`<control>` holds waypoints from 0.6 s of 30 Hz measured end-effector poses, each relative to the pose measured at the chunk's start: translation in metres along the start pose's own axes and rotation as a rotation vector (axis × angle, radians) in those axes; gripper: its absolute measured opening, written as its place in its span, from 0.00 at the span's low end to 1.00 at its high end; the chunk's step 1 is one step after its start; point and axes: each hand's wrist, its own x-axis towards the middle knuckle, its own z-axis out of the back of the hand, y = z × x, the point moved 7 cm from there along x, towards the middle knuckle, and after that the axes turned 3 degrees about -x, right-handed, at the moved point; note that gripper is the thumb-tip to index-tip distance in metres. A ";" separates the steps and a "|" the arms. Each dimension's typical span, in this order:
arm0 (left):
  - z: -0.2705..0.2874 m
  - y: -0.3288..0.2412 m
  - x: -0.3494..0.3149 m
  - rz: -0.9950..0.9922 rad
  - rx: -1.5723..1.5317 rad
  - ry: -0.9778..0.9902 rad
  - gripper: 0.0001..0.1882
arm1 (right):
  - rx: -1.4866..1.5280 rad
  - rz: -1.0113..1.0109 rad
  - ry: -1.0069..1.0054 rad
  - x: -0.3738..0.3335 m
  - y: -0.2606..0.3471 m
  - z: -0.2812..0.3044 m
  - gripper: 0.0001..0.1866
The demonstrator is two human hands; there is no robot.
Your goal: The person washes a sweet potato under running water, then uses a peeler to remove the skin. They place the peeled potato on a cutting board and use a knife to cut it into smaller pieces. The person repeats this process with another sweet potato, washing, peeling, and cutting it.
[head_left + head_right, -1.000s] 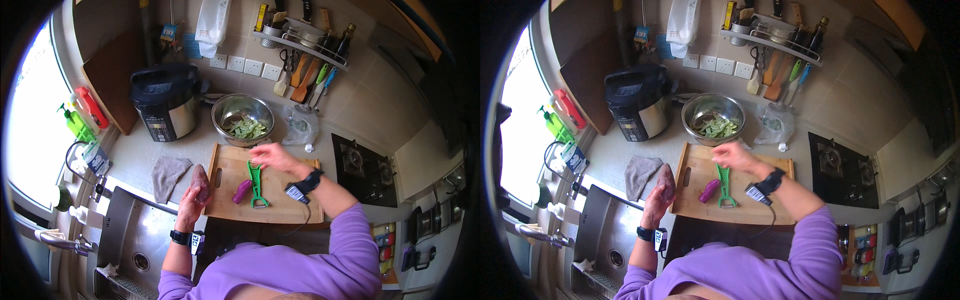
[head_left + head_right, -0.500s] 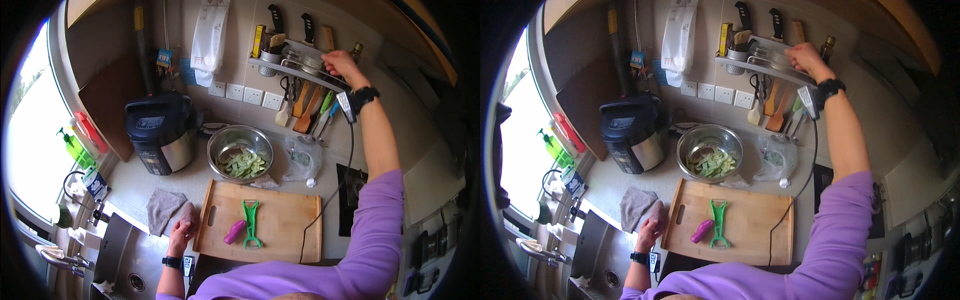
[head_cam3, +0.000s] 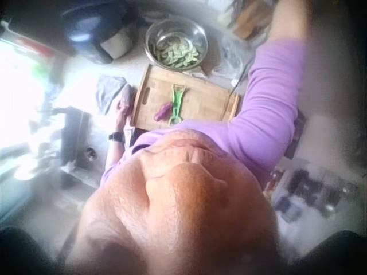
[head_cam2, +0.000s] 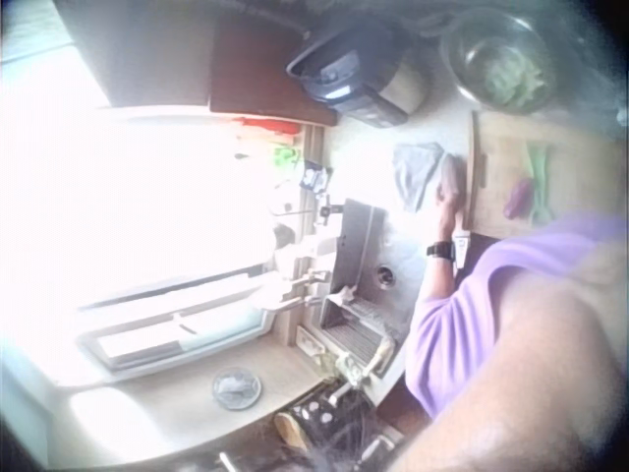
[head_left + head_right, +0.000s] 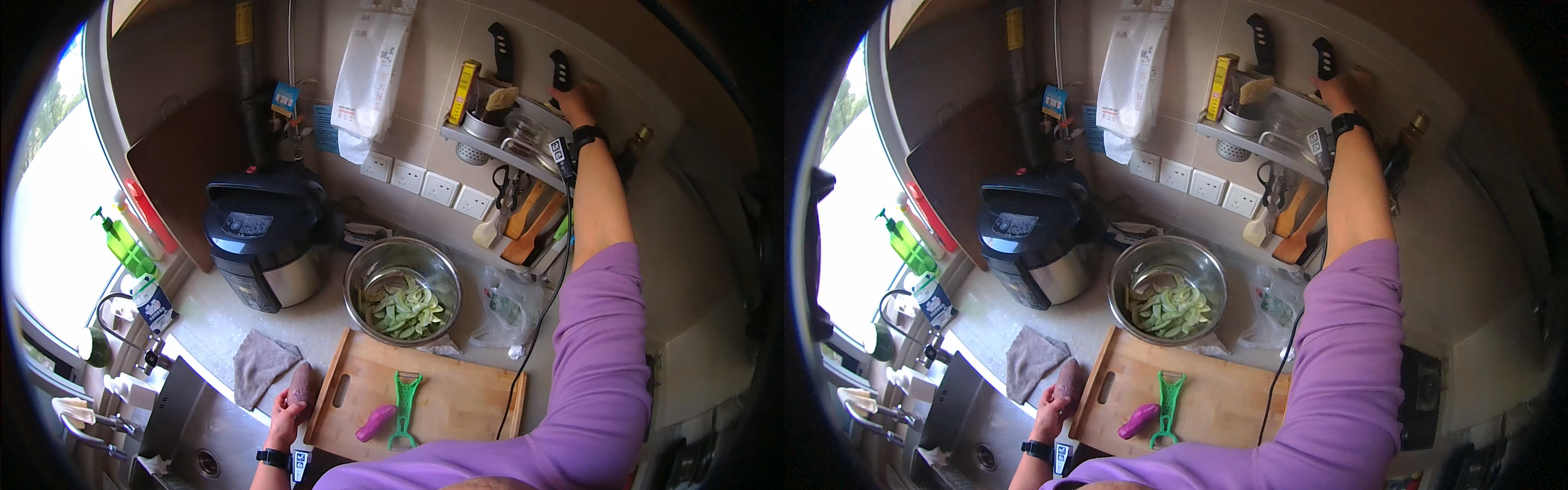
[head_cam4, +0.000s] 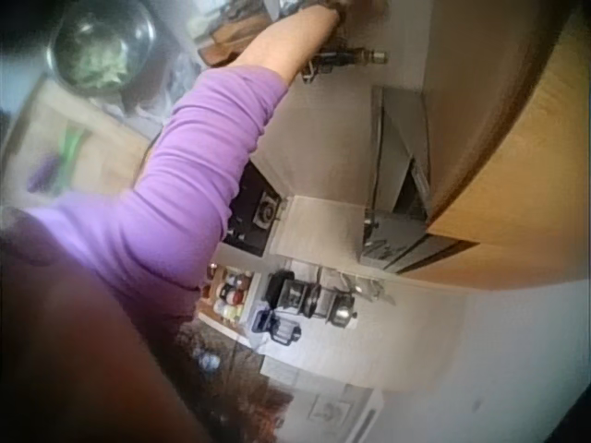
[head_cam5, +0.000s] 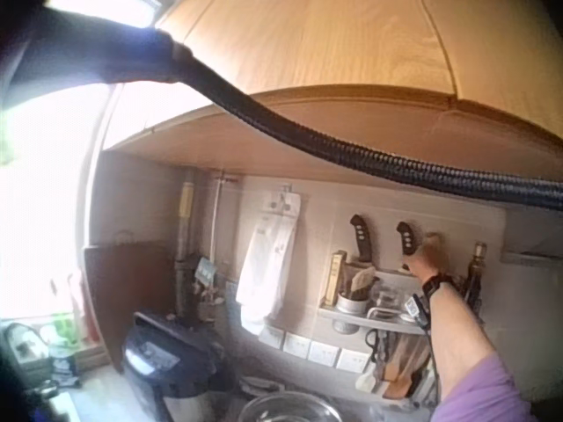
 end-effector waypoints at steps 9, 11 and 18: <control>0.001 0.008 0.002 -0.046 -0.055 0.032 0.34 | 0.113 -0.031 -0.116 0.022 0.038 0.018 0.18; 0.003 0.009 0.002 -0.071 -0.023 0.029 0.34 | 0.051 0.009 -0.191 0.028 0.063 0.029 0.17; 0.008 0.013 0.013 -0.144 0.005 0.047 0.35 | -0.001 0.252 -0.222 0.015 0.171 0.061 0.22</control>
